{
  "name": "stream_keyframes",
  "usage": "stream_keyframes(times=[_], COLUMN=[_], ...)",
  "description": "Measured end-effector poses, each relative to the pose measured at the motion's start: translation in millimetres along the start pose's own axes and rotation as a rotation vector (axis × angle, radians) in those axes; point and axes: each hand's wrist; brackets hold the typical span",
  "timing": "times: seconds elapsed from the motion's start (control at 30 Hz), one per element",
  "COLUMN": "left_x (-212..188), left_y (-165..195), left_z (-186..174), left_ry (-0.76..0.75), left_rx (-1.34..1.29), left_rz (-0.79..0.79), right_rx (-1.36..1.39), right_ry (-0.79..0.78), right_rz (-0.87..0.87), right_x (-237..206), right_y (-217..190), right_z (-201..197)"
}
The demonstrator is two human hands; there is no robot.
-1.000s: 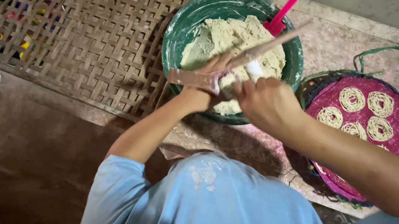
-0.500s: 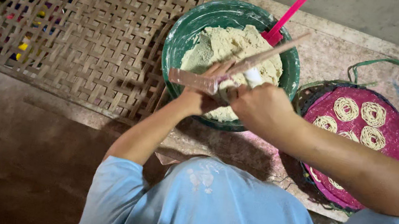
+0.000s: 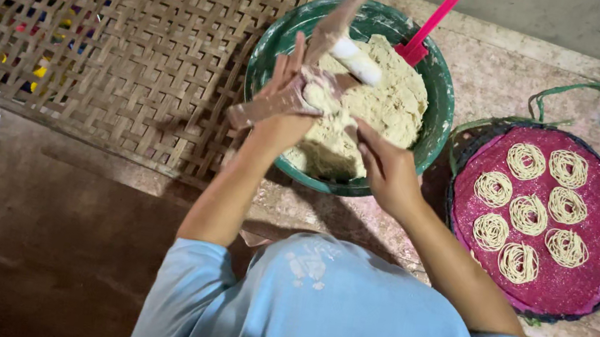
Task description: The person uses a wooden noodle press to extrude dough into thin strands, forming circular nests on a pink mat. They repeatedly load dough into the press, squeeze the handles to push out noodles, and arrange the strands into neat piles.
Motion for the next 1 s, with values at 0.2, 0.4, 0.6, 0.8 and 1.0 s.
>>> stream_keyframes(times=[0.2, 0.4, 0.6, 0.8, 1.0], left_x=[7.1, 14.8, 27.2, -36.0, -96.1], left_y=[15.4, 35.5, -17.1, 49.0, 199.0], left_z=[-15.5, -6.8, -13.5, 12.9, 48.7], left_ry=[0.074, 0.054, 0.284, -0.231, -0.932], left_rx=[-0.067, 0.150, -0.787, -1.687, -1.770], left_rz=[-0.005, -0.030, -0.521, -0.901, -0.711], right_rx=[0.177, 0.111, 0.428, 0.374, 1.530], right_ry=[-0.067, 0.054, -0.239, 0.000, 0.068], right_rz=[0.490, 0.021, 0.665, -0.063, 0.165], right_x=[-3.1, -15.5, -25.7, 22.7, -27.0], right_y=[39.1, 56.0, 67.9, 47.4, -0.9], right_z=[-20.8, 2.0, -24.1, -71.3, -178.9])
Point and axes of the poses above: each hand's wrist, its own x-axis towards the middle knuckle, its own z-axis out of the palm, y = z × x, and after that the axes turned 13 degrees about y, right-handed
